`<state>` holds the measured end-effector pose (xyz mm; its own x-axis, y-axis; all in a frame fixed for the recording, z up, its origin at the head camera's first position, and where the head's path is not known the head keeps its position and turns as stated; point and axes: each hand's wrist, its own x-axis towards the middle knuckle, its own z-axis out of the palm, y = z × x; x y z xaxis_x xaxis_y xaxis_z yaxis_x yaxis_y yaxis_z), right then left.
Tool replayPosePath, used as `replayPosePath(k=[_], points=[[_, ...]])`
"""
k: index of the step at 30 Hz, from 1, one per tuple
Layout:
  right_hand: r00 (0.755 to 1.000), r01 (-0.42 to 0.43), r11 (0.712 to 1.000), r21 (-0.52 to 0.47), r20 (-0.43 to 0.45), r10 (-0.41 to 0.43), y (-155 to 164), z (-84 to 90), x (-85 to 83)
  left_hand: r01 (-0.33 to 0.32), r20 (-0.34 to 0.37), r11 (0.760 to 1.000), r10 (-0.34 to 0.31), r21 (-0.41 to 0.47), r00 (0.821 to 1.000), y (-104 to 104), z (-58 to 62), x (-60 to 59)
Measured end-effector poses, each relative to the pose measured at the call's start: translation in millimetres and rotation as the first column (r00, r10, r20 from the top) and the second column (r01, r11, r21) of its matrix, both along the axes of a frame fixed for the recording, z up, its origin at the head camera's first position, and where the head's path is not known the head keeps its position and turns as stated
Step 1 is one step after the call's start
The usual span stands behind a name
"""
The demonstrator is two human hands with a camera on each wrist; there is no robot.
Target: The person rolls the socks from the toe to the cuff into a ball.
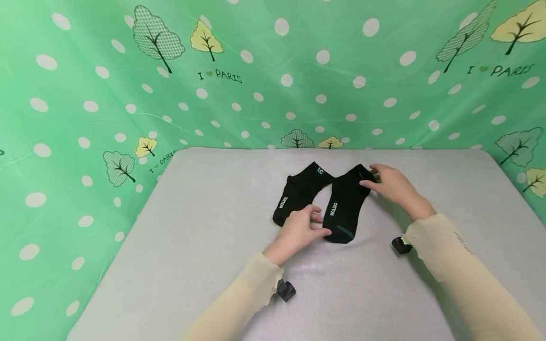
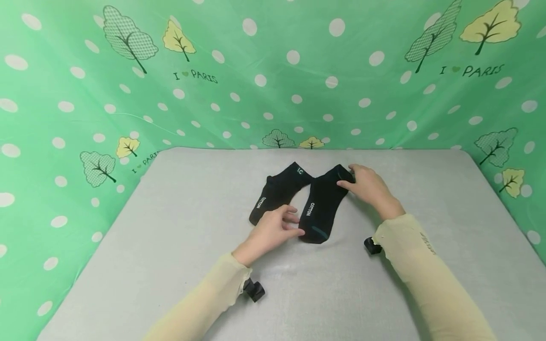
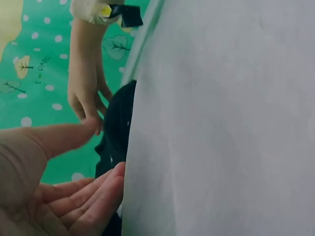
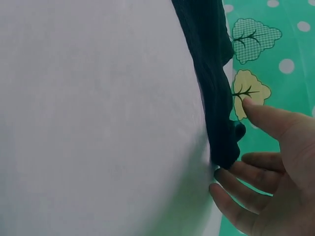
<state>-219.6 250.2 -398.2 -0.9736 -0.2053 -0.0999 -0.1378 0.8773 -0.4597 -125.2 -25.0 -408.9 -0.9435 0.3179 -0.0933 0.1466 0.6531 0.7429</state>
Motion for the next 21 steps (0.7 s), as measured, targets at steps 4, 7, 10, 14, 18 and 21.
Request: replayPosePath(k=[4,7,10,14,18,21], points=[[0.999,0.034,0.999,-0.016,0.008,-0.034,0,-2.5,-4.1,-0.015,0.021,0.999,0.014,0.031,1.000,3,-2.4,0.0],[0.999,0.051,0.998,-0.031,-0.001,-0.051,-1,-4.5,-9.2,-0.002,0.009,1.000,0.002,0.017,1.000,6,-4.2,-0.5],[0.998,0.059,0.997,-0.054,-0.018,-0.060,-3,-6.6,-15.7,0.014,-0.018,1.000,-0.014,-0.016,1.000,8,-5.9,-0.7],[0.998,0.059,0.996,-0.073,-0.027,-0.061,-6,-7.1,-21.3,0.020,-0.005,1.000,-0.020,-0.018,1.000,10,-7.5,0.4],[0.998,0.065,0.995,-0.072,0.000,-0.065,-10,-4.7,-22.5,0.008,0.116,0.996,-0.019,0.094,0.993,12,-4.5,1.7],[0.997,0.079,0.994,-0.081,0.027,-0.077,-12,-2.4,-21.9,-0.039,0.282,0.962,-0.041,0.271,0.959,14,-1.4,2.0]])
